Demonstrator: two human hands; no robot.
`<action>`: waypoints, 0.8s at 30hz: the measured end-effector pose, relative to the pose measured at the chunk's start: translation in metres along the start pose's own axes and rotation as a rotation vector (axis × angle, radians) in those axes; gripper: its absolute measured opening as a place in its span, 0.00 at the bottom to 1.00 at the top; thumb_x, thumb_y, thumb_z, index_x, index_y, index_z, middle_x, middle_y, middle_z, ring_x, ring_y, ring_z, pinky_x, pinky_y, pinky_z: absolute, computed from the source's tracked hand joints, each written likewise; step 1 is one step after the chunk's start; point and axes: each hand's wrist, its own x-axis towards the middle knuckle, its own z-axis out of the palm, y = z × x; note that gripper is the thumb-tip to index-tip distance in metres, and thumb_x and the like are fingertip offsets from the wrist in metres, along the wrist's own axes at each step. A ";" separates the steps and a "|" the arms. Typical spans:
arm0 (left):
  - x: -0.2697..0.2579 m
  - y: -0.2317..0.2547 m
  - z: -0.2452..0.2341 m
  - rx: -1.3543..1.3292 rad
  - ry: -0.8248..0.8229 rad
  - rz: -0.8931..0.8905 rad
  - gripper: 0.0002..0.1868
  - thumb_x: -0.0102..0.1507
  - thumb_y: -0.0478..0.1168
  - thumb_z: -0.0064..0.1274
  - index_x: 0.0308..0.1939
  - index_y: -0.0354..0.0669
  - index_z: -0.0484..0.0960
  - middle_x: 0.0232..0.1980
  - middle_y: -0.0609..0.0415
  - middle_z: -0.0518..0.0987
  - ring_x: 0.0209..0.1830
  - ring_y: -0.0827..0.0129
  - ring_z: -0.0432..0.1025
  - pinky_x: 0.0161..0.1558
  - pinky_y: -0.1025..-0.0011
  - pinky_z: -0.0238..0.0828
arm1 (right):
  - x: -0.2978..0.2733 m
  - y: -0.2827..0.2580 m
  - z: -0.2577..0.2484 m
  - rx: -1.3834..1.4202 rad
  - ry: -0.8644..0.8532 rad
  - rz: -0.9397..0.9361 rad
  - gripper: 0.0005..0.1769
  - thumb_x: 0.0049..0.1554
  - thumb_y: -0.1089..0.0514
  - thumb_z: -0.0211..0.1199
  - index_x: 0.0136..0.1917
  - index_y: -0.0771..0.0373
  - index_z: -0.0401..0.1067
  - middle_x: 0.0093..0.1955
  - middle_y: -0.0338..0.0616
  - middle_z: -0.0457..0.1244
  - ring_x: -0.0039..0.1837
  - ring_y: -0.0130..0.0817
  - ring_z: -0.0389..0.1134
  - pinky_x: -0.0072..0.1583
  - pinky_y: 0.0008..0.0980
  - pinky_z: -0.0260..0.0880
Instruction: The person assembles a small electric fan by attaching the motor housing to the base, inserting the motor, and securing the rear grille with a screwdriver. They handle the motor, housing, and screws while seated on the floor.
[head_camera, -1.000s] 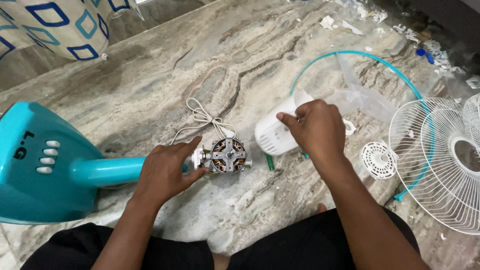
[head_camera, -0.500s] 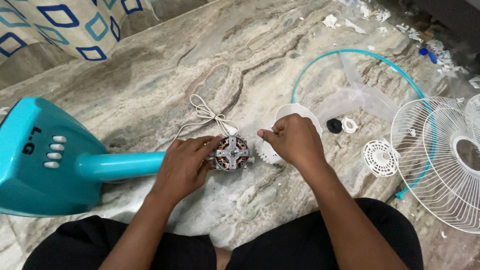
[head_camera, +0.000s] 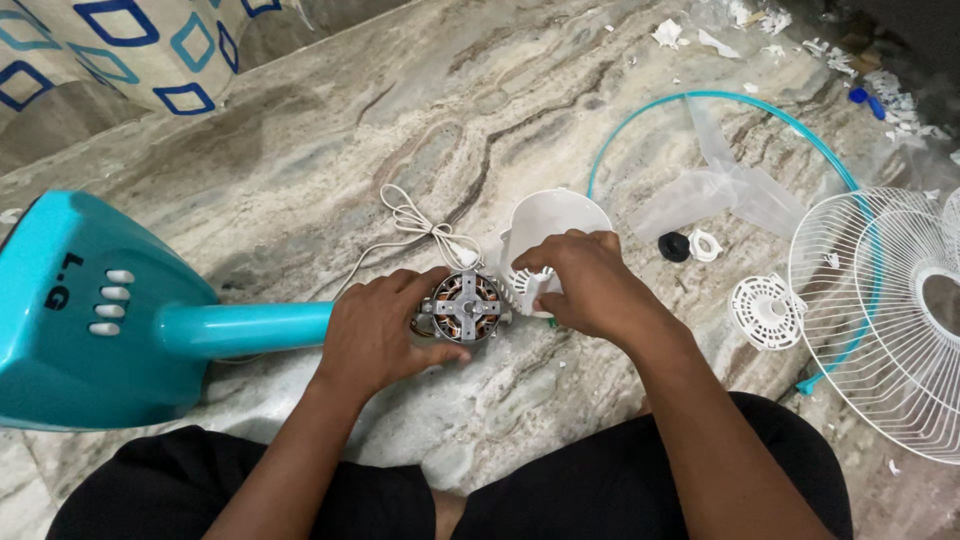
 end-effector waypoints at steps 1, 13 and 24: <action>0.002 0.001 0.000 -0.003 0.021 0.002 0.55 0.37 0.74 0.68 0.65 0.59 0.75 0.51 0.53 0.82 0.44 0.55 0.77 0.48 0.56 0.70 | 0.001 0.001 0.000 0.024 0.009 0.003 0.27 0.42 0.64 0.76 0.57 0.55 0.79 0.59 0.46 0.68 0.68 0.45 0.63 0.72 0.45 0.52; 0.010 0.000 0.010 -0.019 0.203 0.112 0.41 0.38 0.61 0.70 0.50 0.47 0.80 0.44 0.52 0.84 0.40 0.57 0.79 0.46 0.59 0.72 | 0.006 0.012 0.002 -0.072 0.084 0.178 0.24 0.31 0.59 0.86 0.44 0.54 0.85 0.84 0.59 0.41 0.82 0.60 0.35 0.72 0.57 0.47; 0.013 -0.001 -0.001 -0.002 0.069 0.078 0.45 0.40 0.64 0.68 0.59 0.52 0.83 0.37 0.52 0.85 0.33 0.56 0.79 0.33 0.58 0.76 | 0.009 0.024 0.000 0.067 0.065 0.191 0.24 0.31 0.59 0.85 0.40 0.70 0.81 0.72 0.51 0.60 0.66 0.50 0.67 0.64 0.42 0.70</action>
